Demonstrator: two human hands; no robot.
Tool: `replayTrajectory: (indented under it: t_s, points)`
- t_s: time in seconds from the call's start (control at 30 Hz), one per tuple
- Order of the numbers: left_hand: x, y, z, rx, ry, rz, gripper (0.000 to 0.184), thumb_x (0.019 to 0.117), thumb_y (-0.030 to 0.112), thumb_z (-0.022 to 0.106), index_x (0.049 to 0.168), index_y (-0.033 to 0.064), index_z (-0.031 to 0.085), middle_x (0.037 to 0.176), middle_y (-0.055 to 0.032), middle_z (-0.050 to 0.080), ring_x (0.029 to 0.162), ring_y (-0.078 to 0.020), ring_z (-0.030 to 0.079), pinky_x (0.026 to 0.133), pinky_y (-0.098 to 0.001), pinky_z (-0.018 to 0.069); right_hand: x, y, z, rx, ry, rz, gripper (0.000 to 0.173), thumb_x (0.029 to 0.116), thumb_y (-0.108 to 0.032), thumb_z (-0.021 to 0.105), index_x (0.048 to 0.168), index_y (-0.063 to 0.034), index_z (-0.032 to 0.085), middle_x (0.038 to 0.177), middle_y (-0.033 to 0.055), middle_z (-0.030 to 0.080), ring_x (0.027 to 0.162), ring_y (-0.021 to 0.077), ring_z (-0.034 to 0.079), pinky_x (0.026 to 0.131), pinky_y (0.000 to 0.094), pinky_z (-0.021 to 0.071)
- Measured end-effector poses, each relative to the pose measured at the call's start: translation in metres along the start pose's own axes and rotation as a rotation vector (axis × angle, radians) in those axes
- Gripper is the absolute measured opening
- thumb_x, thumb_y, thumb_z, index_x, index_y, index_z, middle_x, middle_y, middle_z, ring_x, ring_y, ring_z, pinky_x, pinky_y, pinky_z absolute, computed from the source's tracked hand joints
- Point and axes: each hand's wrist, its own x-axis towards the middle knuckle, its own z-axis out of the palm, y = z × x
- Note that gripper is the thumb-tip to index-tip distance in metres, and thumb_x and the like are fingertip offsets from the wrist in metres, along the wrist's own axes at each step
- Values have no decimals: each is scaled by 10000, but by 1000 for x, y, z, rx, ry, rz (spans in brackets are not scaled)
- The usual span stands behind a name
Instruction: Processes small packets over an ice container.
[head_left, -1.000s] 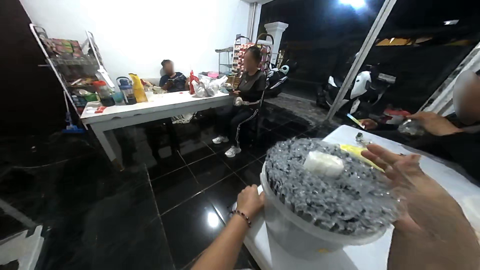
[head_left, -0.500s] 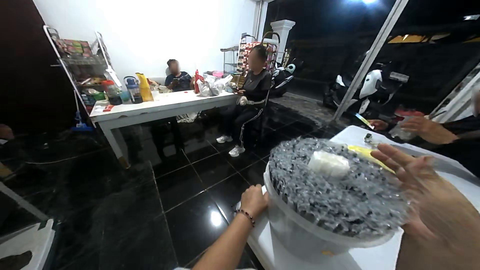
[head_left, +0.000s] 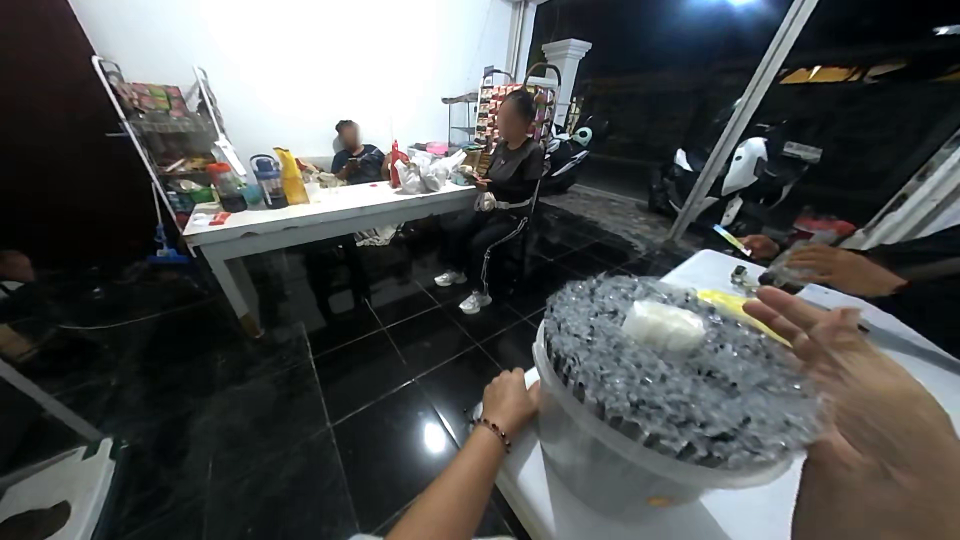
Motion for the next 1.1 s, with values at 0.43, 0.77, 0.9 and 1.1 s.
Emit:
replayTrajectory:
  t_s: [0.43,0.77,0.9,1.1]
  points:
    - [11,-4,6,37,1,-4,532,1071,419,485,1335,-32,586,1328,-246,616,1272,-381,589,1052,-558,465,8,7,-4,4,48,26,503,1136,-358,222,1391,-31,507,1234,-37,622,1088,-13,612,920,182,503]
    - [9,-2,5,54,1,-10,510,1074,393,481,1333,-33,587,1326,-246,618,1267,-376,594,1048,-555,469,8,7,-5,33,47,49,490,1136,-361,237,1397,-44,503,1254,-39,621,1099,-15,613,921,184,507]
    - [7,-1,4,45,-3,-10,468,1070,341,507,1327,-42,584,1333,-253,610,1280,-381,583,1061,-555,457,6,5,-2,29,54,41,493,1135,-363,249,1400,-39,509,1256,-33,630,1098,-10,618,925,187,507]
    - [4,-2,3,37,0,-7,500,1065,368,514,1353,-36,571,1352,-253,602,1292,-386,573,1071,-565,450,6,5,-1,-23,18,31,494,1133,-362,240,1423,-46,485,1278,-25,607,1101,-20,606,923,181,501]
